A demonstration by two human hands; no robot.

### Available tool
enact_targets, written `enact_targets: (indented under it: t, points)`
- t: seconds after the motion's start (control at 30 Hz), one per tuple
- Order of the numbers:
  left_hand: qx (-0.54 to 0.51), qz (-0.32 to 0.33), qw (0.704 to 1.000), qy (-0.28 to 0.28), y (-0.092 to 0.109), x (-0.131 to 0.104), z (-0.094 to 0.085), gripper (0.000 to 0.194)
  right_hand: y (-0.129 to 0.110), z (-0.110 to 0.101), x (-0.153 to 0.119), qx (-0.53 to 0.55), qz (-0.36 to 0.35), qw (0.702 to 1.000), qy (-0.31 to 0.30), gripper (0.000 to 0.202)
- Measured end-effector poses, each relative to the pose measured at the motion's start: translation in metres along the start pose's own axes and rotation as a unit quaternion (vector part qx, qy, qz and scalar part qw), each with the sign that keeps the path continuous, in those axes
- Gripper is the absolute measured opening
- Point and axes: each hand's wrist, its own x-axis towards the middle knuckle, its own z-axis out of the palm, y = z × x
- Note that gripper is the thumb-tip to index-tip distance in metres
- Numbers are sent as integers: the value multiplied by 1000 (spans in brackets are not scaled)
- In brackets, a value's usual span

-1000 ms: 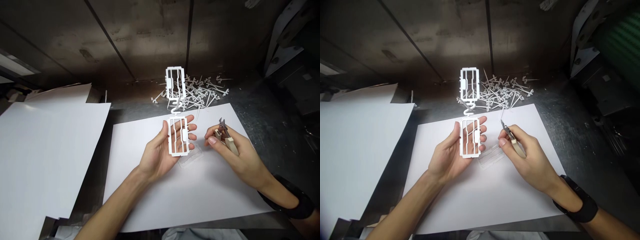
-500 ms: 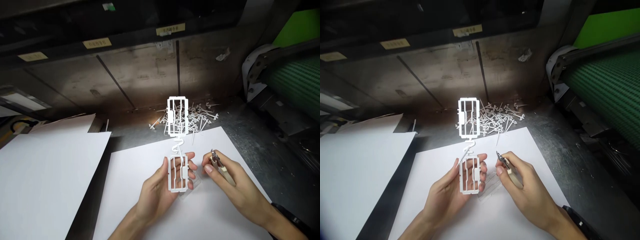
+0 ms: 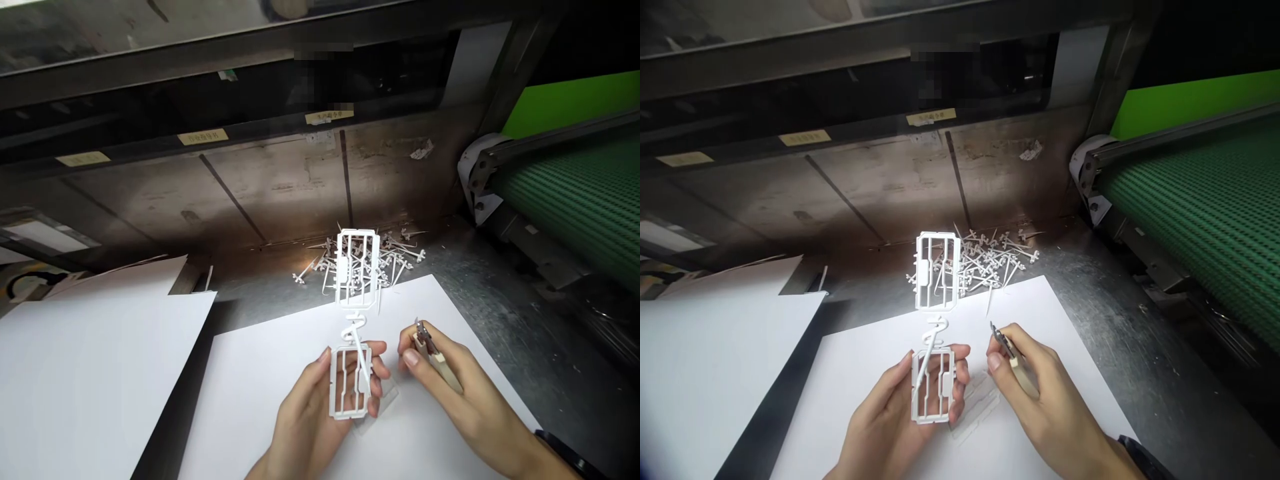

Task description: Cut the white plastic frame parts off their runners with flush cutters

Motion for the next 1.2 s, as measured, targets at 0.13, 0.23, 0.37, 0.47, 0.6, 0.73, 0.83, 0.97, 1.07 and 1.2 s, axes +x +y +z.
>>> enact_targets:
  t: [0.13,0.23,0.37,0.47,0.6,0.73,0.83,0.97,1.07,1.2]
  points:
    - [-9,14,1000,-6,-2,3,-2,53,-3,-1,-1,3,1,1000,-3,29]
    - [-36,21,999,27,0,6,1,52,-3,-3,-2,9,-6,1000,2,27]
    - [-70,12,994,80,6,9,7,57,0,-6,-2,19,-13,1000,10,25]
    - [-77,16,994,75,11,10,8,60,2,-8,-2,11,-21,1000,13,21]
    - [-74,8,997,33,13,9,7,61,3,-8,-2,2,-30,999,17,16]
    - [-63,9,998,14,11,8,3,52,3,-8,-2,3,-29,999,16,15]
    - [-4,20,999,27,8,8,-2,37,4,-8,-2,-7,-35,999,17,14]
    - [95,21,994,40,5,10,-3,26,6,-8,-1,-7,-40,999,19,12]
    - [110,40,992,36,4,11,-1,28,8,-8,-1,-13,-37,999,22,13]
    - [40,47,998,25,4,13,2,50,8,-9,0,-21,-42,998,29,12]
